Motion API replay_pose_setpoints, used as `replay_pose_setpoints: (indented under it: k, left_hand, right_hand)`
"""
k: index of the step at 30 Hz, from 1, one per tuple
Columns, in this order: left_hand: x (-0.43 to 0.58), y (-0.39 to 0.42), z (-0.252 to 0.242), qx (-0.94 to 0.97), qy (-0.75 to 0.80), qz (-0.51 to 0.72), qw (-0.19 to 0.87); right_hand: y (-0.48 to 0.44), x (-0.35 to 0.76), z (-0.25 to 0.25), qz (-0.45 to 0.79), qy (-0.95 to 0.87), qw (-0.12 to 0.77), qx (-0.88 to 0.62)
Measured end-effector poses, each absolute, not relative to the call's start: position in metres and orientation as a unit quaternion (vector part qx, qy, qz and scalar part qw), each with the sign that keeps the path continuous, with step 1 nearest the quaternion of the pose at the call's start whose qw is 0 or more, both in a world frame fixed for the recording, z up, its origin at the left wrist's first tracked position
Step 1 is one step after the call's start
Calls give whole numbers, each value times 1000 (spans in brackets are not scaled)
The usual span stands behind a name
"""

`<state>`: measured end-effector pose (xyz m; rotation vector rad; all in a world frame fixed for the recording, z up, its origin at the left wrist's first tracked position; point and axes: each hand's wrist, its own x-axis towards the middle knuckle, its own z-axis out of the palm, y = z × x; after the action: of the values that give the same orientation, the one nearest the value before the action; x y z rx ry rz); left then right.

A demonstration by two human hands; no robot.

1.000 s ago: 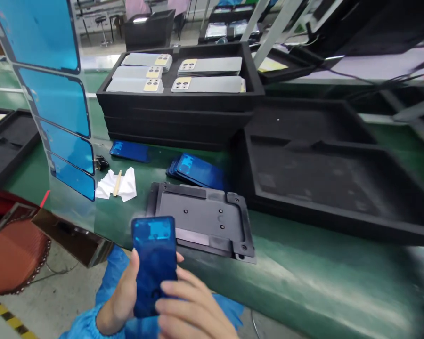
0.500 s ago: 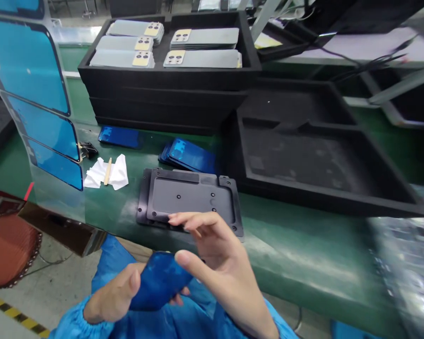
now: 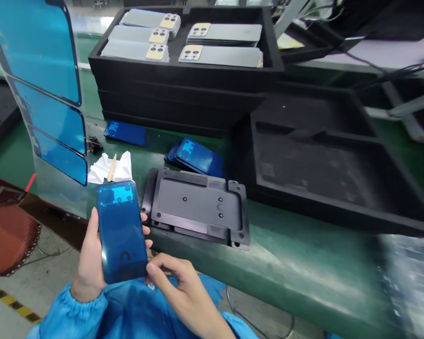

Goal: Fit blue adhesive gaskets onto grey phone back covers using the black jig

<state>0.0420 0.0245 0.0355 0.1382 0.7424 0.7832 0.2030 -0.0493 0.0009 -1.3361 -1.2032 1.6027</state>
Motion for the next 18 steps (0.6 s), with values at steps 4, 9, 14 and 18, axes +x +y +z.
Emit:
replay_pose_setpoints:
  k: [4, 9, 14, 18]
  left_hand:
    - [43, 25, 36, 51, 414, 380, 826]
    - [43, 31, 38, 32, 466, 369, 804]
    - [49, 36, 45, 11, 487, 381, 786]
    - [51, 37, 44, 19, 484, 399, 779]
  right_hand:
    - [-46, 202, -2, 637, -458, 356, -507]
    - [-45, 200, -5, 658, -438, 359, -496]
    - [-44, 198, -6, 666, -421, 370, -492]
    - [-44, 196, -8, 666, -412, 380, -491]
